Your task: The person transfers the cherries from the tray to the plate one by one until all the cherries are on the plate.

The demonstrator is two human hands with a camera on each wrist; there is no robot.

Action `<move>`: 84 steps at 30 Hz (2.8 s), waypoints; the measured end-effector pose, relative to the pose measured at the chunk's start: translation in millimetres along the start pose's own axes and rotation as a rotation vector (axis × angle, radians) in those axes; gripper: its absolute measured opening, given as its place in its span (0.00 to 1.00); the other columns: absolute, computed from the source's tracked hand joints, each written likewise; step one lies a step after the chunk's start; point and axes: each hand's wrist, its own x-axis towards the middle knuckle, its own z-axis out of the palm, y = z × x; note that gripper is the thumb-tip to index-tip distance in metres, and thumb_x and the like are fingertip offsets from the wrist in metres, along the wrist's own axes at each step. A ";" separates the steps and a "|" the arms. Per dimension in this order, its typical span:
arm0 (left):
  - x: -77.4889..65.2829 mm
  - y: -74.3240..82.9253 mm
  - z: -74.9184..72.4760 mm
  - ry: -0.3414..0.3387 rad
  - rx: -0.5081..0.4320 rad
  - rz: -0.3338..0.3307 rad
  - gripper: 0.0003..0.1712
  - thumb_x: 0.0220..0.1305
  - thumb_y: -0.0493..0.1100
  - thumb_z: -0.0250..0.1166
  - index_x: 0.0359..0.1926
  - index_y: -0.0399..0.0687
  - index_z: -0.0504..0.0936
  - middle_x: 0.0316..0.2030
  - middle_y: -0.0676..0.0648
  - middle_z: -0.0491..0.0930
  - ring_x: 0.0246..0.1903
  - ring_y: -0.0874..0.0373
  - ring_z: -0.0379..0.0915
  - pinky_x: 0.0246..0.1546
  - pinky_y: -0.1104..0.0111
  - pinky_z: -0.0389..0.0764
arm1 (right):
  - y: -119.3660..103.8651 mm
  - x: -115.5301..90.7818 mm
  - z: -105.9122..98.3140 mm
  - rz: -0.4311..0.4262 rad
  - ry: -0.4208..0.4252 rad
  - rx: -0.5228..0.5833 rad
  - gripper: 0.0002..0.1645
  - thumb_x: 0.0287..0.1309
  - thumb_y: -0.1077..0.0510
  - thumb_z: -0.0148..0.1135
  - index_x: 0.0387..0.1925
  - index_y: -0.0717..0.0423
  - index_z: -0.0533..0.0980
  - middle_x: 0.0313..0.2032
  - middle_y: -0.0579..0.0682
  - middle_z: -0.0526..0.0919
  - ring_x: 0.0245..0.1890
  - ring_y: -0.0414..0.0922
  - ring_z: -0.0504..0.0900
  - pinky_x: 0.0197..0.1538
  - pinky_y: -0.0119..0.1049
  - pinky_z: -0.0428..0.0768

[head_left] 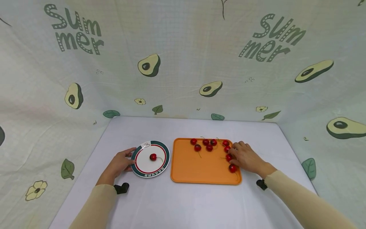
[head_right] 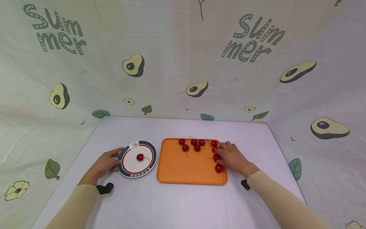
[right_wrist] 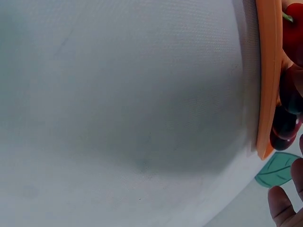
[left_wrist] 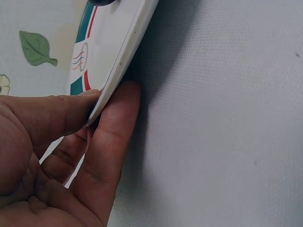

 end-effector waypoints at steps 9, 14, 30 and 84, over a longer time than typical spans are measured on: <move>2.1 -1.4 0.0 0.006 0.002 0.002 0.42 0.69 0.32 0.66 0.81 0.51 0.64 0.71 0.31 0.64 0.30 0.55 0.76 0.33 0.68 0.84 | -2.4 3.2 1.5 0.008 -0.001 -0.003 0.25 0.59 0.44 0.77 0.50 0.55 0.84 0.46 0.52 0.79 0.47 0.51 0.72 0.51 0.50 0.76; 3.9 -2.6 0.2 0.003 -0.005 0.007 0.42 0.69 0.32 0.66 0.81 0.51 0.64 0.71 0.32 0.64 0.32 0.55 0.77 0.33 0.68 0.84 | -3.9 5.6 1.0 0.031 0.002 -0.017 0.24 0.60 0.43 0.76 0.48 0.56 0.83 0.45 0.52 0.78 0.47 0.51 0.71 0.52 0.51 0.76; 2.1 -1.9 0.8 0.009 -0.009 -0.009 0.42 0.69 0.33 0.67 0.81 0.52 0.65 0.71 0.32 0.65 0.35 0.55 0.78 0.36 0.68 0.85 | -29.4 47.2 -1.1 0.013 0.127 -0.117 0.25 0.62 0.42 0.70 0.46 0.58 0.78 0.42 0.55 0.78 0.45 0.54 0.72 0.53 0.52 0.73; 3.3 0.2 -1.8 0.006 -0.026 -0.004 0.41 0.68 0.31 0.66 0.79 0.50 0.66 0.66 0.32 0.66 0.38 0.52 0.78 0.34 0.67 0.85 | -203.6 209.0 10.8 -0.114 0.052 -0.030 0.20 0.68 0.40 0.61 0.47 0.51 0.77 0.41 0.46 0.75 0.47 0.46 0.69 0.52 0.41 0.69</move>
